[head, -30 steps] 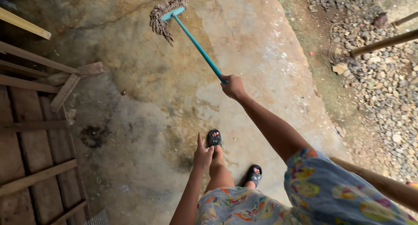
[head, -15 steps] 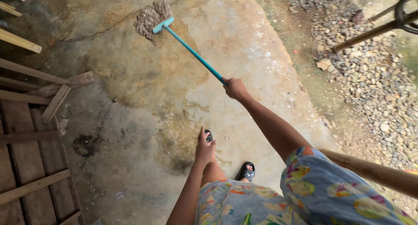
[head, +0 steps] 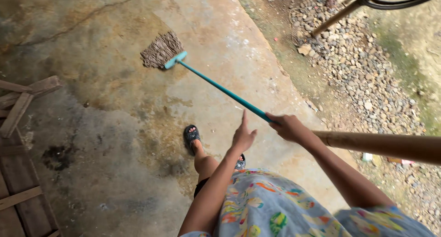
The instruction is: Mopping a wet concrete floor outdoors using a string mop.
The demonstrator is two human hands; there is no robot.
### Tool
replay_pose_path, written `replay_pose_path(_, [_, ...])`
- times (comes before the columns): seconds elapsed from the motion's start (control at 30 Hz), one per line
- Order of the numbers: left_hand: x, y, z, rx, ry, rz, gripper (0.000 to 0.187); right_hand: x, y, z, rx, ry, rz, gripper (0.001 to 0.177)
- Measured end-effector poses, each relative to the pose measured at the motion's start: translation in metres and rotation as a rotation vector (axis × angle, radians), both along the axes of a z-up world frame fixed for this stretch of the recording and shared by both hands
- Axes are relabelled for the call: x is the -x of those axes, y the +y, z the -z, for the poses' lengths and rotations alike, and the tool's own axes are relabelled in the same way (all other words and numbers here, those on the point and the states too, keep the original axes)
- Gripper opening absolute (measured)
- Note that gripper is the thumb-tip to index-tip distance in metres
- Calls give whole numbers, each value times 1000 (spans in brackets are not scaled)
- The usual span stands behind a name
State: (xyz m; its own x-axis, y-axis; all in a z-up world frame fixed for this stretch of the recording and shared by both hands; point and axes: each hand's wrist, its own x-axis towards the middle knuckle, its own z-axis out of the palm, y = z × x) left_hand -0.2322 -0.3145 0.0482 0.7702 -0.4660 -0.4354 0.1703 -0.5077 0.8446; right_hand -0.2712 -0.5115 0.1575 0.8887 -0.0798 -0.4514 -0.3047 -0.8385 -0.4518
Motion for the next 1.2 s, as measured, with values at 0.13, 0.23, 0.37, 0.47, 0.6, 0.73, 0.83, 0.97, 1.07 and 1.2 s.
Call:
replay_pose_path(0.13, [34, -40, -14, 58, -33, 85, 104, 73, -16, -50, -169, 43, 52, 51])
replay_pose_path(0.23, [51, -53, -4, 23, 27, 166, 102, 95, -9, -76, -100, 156, 6, 69])
replay_pose_path(0.37, [52, -53, 26, -50, 44, 192, 102, 106, -5, -43, -149, -21, 154, 52])
replay_pose_path(0.47, [45, -53, 41, -78, 41, 143, 102, 87, 10, -43, -126, -28, 180, 49])
replay_pose_path(0.6, [16, -48, 45, -172, 44, 24, 102, 51, 30, -22, -102, -2, 216, 47])
replay_pose_path(0.73, [-29, -21, 50, -197, 76, -45, 100, -12, 54, 26, -191, -110, 213, 48])
replay_pose_path(0.83, [-68, 3, 62, -126, 27, -99, 98, -83, 71, 61, -270, -229, 232, 49])
replay_pose_path(0.97, [-119, 33, 82, 8, -132, -153, 90, -204, 96, 80, -263, -170, 223, 48])
replay_pose_path(1.07, [-149, 46, 81, 10, -129, -216, 90, -294, 110, 104, -241, -168, 208, 46])
replay_pose_path(1.2, [-182, 65, 64, -24, -22, -327, 89, -403, 123, 136, -214, -239, 150, 41])
